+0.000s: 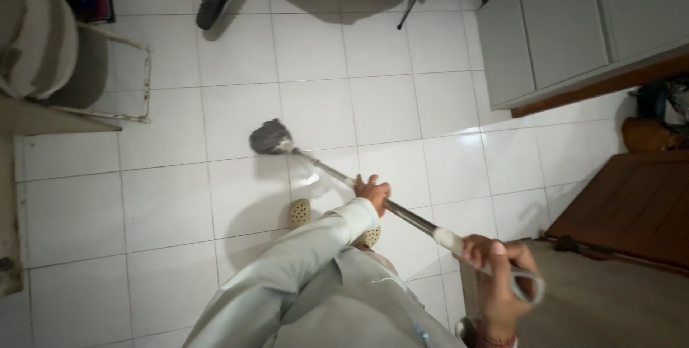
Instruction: Mopping tiled floors in various areas of a home using a string mop.
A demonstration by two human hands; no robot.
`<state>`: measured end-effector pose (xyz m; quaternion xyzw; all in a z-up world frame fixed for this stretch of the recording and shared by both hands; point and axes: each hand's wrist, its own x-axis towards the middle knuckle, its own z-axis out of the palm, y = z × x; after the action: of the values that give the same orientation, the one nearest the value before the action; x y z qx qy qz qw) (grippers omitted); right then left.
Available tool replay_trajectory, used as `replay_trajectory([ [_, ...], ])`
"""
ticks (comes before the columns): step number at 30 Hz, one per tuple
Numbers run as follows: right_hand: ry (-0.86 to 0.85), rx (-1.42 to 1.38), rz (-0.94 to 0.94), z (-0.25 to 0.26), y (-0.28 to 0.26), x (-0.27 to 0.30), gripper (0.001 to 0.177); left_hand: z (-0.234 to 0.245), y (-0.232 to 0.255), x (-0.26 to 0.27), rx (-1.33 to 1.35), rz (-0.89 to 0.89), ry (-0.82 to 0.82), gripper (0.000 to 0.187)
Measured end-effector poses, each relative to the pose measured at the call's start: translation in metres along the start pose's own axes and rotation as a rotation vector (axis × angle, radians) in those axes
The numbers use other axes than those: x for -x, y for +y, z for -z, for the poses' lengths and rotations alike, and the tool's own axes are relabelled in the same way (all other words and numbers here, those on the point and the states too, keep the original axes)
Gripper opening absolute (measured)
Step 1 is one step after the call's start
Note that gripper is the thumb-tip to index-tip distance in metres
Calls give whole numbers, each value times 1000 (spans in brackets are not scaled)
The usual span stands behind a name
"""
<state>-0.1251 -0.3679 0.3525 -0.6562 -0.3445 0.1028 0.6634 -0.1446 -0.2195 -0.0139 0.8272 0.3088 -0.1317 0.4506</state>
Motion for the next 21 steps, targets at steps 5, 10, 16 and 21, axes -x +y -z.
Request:
replay_trajectory([
  [5, 239, 218, -116, -9, -66, -1, 38, -43, 67, -16, 53, -330, 39, 22],
  [10, 151, 439, -20, 0, -61, 9, 30, -57, 95, -29, 110, -593, -28, 25],
  [16, 10, 628, 244, 17, -17, 6, 25, -64, 109, -35, -15, -824, -13, 16],
  [21, 23, 473, 230, 44, 0, 20, 26, -41, 128, -12, -214, -734, -113, 12],
])
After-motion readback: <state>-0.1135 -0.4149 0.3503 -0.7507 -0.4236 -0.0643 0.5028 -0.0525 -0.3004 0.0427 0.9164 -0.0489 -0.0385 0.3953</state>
